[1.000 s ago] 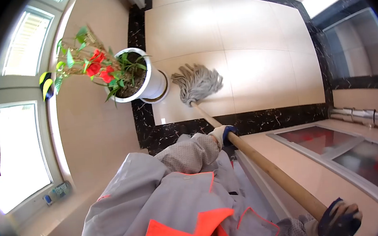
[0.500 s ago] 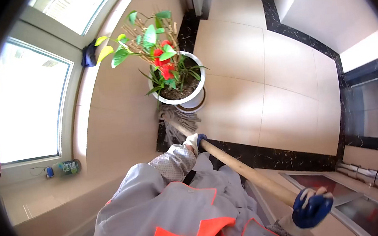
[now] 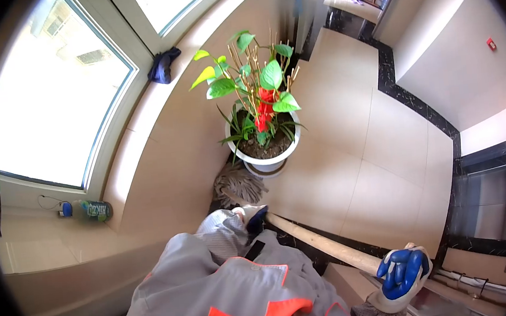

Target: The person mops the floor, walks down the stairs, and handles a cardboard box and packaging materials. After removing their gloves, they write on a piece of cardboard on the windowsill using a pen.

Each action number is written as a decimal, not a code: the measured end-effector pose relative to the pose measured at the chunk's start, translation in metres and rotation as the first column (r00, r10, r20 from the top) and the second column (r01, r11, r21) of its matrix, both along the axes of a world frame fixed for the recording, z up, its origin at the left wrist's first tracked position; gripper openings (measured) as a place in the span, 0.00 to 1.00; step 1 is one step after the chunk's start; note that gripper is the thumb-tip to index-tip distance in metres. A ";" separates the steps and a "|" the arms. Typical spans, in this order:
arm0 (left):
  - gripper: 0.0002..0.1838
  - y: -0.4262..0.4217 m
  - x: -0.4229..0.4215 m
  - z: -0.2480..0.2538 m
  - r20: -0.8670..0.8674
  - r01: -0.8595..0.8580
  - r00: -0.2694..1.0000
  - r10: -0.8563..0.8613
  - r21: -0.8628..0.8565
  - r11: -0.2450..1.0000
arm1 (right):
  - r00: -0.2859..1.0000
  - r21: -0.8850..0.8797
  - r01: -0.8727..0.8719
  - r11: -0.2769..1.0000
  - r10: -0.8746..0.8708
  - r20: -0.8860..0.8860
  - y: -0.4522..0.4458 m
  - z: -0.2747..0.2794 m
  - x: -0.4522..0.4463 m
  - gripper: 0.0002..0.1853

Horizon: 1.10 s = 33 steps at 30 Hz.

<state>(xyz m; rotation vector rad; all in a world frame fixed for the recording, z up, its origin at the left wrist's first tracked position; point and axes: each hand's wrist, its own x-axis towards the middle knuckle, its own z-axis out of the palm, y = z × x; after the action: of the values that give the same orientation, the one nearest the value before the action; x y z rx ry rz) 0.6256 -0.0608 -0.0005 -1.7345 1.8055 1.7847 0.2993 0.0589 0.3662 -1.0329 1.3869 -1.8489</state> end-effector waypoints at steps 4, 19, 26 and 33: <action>0.21 -0.095 0.077 0.151 0.110 -0.333 0.796 0.596 -0.743 0.581 | 0.997 -0.004 -0.041 0.999 0.041 0.070 -0.014 0.006 0.005 0.25; 0.51 -0.385 0.273 0.198 0.414 -0.205 0.454 0.789 -0.813 0.545 | 0.932 -0.133 -0.362 0.923 0.363 -0.017 -0.046 0.016 0.021 0.20; 0.32 -0.345 0.268 0.164 0.258 0.099 0.443 0.859 -0.966 0.239 | 0.976 -0.096 -0.195 0.976 0.203 0.075 -0.054 0.017 0.029 0.18; 0.45 -0.227 0.278 0.182 -0.113 -0.247 0.556 0.824 -0.969 0.034 | 0.949 -0.065 -0.275 0.959 0.259 -0.182 -0.067 0.023 0.032 0.18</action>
<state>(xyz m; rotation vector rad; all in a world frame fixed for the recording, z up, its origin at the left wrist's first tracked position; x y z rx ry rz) 0.9041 -0.2877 0.1816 -3.3045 2.0927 -0.3123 0.3316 -0.0082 0.3893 -1.3820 1.1973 -1.6652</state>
